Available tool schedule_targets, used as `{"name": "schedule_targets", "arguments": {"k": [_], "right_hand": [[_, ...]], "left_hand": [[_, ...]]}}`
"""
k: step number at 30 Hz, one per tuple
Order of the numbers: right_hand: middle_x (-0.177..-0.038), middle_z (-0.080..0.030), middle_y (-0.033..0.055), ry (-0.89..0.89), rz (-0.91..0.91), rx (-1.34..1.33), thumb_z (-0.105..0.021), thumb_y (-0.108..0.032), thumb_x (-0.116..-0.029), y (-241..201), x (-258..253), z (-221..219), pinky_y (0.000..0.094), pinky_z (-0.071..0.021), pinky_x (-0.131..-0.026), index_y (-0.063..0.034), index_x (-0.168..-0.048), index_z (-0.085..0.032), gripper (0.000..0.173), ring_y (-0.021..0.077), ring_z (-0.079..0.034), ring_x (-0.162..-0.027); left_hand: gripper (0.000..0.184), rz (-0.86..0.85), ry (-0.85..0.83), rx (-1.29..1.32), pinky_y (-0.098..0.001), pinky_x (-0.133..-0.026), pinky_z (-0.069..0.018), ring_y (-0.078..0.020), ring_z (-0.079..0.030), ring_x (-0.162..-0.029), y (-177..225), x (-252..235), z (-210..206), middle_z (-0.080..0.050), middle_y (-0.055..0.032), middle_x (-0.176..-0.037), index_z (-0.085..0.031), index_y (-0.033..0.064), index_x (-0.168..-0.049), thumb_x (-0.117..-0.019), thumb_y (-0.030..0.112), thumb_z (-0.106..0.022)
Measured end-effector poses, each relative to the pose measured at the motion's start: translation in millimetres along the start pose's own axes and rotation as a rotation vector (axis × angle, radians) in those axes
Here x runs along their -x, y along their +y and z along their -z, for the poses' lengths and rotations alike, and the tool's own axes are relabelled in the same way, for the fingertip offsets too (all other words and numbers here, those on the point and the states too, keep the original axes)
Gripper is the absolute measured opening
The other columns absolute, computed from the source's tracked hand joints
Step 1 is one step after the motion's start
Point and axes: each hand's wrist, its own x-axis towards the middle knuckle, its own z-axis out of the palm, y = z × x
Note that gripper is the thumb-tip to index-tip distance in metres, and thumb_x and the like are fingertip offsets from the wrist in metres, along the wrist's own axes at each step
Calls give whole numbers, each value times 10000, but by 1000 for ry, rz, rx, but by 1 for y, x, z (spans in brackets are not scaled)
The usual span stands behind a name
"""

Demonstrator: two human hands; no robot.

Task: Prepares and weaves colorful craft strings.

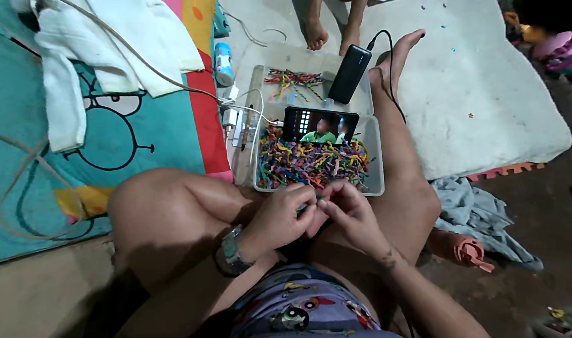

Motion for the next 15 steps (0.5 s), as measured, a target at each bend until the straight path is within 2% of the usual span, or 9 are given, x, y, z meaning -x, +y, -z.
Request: {"name": "schedule_targets", "arguments": {"k": [2,3,4,6,7,9,11,12,15], "right_hand": [[-1038,-667,90,-71,305,415,-629,-215,-1014,2,-1,9,170,-526,-843,-21,-1066,-676,206,63,-630,-945],[-1043,-662,104,-92,393,536,-614,-232,-1025,1,0,13,185,-522,-887,-52,-1062,-682,196,95,-633,-984],[-1040,-661,106,-107,447,611,-601,-223,-1031,1,1,16,210,-518,-921,-73,-1055,-688,176,128,-634,-1011],[-995,-678,98,-124,461,680,-571,-193,-1024,0,3,18,282,-522,-907,-83,-1007,-698,169,179,-642,-985],[-962,-685,90,-134,392,655,-558,-189,-1021,-1,4,17,295,-529,-884,-73,-969,-699,190,175,-650,-959],[-900,-635,22,-155,26,333,-547,-158,-1009,-8,5,14,206,-502,-802,-41,-917,-665,191,58,-603,-866],[-804,-605,-100,-146,-313,-117,-519,-117,-996,-16,0,15,183,-492,-698,-130,-886,-598,135,-16,-575,-729],[-803,-618,-123,-133,-330,-209,-524,-113,-1000,-17,-1,16,184,-502,-694,-154,-912,-605,126,-22,-582,-722],[-962,-681,-118,-133,-65,-190,-629,-114,-989,-13,-4,18,180,-553,-783,-105,-1098,-660,114,-32,-634,-848]], "left_hand": [[154,87,-110,179,-140,-702,-450,-16,-559,-763,-1,-1,11,-633,-53,-830,-674,-2,-912,-954,111,-579],[154,97,-146,234,-120,-722,-452,13,-561,-781,-2,-1,14,-639,-41,-845,-675,-5,-925,-962,115,-586],[152,79,-163,245,-117,-742,-462,17,-572,-799,-4,0,14,-648,-40,-855,-678,-4,-931,-963,115,-590],[155,-30,-143,142,-182,-768,-490,-69,-611,-823,-7,1,10,-662,-84,-855,-689,-3,-917,-961,101,-584],[153,-104,-108,39,-223,-744,-504,-128,-622,-800,-8,1,7,-653,-100,-833,-690,5,-893,-956,88,-578],[159,-219,-29,-169,-277,-652,-520,-201,-605,-708,-5,2,-1,-599,-105,-775,-681,27,-856,-954,74,-565],[165,-253,46,-238,-274,-608,-500,-206,-574,-663,0,1,-5,-561,-100,-745,-667,31,-843,-960,76,-560],[158,-235,77,-208,-254,-623,-504,-191,-583,-679,1,0,-5,-578,-102,-757,-671,23,-850,-956,77,-568],[114,-17,62,211,-146,-740,-496,-28,-595,-797,3,-1,1,-641,-53,-851,-660,-17,-914,-945,71,-595]]}}
